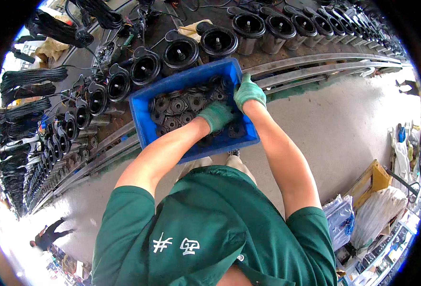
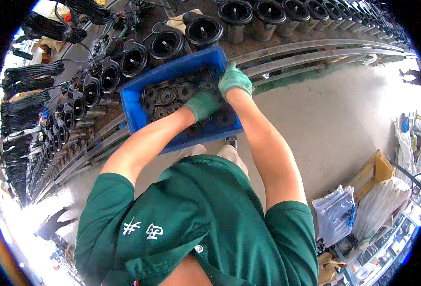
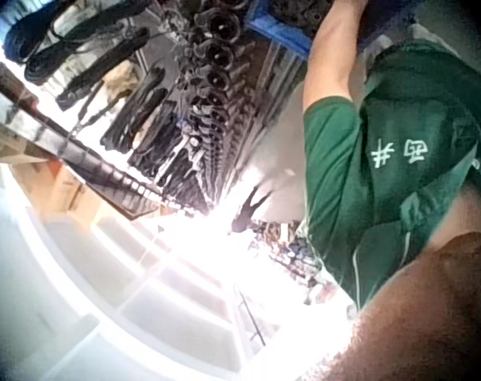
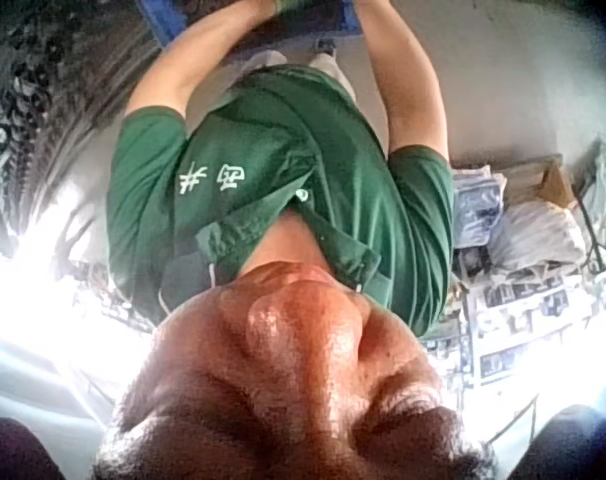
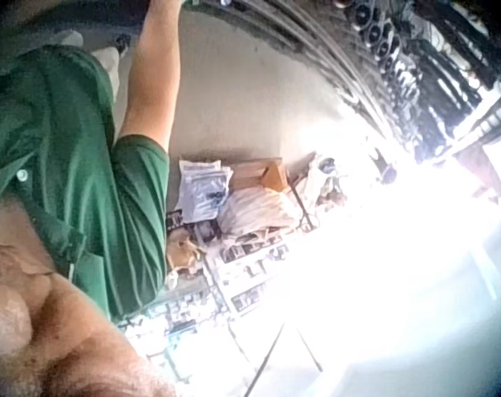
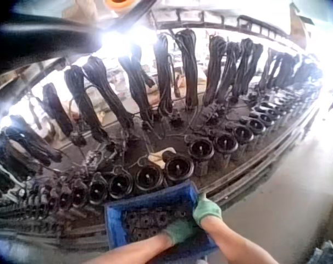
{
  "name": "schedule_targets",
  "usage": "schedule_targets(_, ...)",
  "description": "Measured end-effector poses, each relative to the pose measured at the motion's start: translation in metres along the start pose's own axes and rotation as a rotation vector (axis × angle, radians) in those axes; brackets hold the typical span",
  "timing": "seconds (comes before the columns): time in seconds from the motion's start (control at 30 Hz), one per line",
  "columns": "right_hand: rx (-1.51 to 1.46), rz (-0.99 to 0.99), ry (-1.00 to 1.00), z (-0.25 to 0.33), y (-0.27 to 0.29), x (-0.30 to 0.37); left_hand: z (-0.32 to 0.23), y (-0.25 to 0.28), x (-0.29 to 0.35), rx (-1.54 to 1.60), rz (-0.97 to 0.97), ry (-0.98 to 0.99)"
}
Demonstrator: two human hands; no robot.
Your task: The person repeatedly picks small metal parts from a blue bin and places them onto a long metal rack. The person handles the parts one at a time, moving along the rack to distribute them.
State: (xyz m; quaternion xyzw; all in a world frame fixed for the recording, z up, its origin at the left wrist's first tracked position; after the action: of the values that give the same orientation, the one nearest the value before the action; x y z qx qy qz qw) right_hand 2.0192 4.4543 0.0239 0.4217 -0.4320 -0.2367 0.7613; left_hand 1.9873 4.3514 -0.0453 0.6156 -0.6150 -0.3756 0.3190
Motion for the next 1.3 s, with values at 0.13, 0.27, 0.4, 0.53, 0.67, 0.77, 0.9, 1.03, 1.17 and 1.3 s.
schedule_targets(0.13, -0.016, -0.039, 0.040, -0.001, 0.000, -0.003, -0.011, 0.003, 0.005, -0.146, -0.064, -0.144)
schedule_targets(0.27, 0.002, -0.069, 0.032, -0.006, -0.004, -0.007, 0.001, -0.006, 0.002, 0.109, 0.005, 0.077)
schedule_targets(0.4, -0.005, -0.029, 0.015, -0.003, 0.001, -0.002, 0.004, -0.001, 0.000, 0.216, 0.029, 0.115)
schedule_targets(0.53, 0.015, -0.014, -0.030, -0.006, -0.002, -0.005, -0.001, 0.046, 0.012, 0.305, -0.029, 0.291)
schedule_targets(0.67, -0.011, -0.017, 0.101, 0.026, 0.003, 0.004, 0.047, 0.063, 0.072, 0.299, -0.374, 0.208)
schedule_targets(0.77, -0.013, -0.163, 0.054, -0.020, -0.022, -0.033, 0.046, 0.127, 0.133, 0.751, -0.583, 0.371)
schedule_targets(0.9, 0.026, -0.168, 0.016, -0.013, -0.013, -0.017, 0.083, 0.168, 0.266, 1.344, -0.989, 0.607)
schedule_targets(1.03, 0.090, -0.226, 0.067, -0.014, -0.019, -0.025, 0.152, 0.142, 0.424, 1.581, -1.461, 1.011)
schedule_targets(1.17, 0.118, -0.205, 0.040, -0.015, -0.016, -0.023, 0.219, 0.124, 0.504, 1.328, -1.447, 1.363)
schedule_targets(1.3, 0.098, -0.215, 0.098, 0.005, -0.022, -0.029, 0.340, 0.112, 0.609, 0.791, -1.338, 1.571)
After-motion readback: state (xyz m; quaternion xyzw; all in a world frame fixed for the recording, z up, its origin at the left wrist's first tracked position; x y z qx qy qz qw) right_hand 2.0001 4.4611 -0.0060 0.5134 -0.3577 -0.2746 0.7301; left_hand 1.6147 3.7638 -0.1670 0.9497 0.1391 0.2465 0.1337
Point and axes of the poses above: each hand's wrist, its own x-axis away from the middle knuckle, its own y-axis out of the back of the hand, z = x × y, the point moved 9 cm from there along -x, towards the middle knuckle, and after that the axes turned 5 degrees about x, right-handed, at the moved point
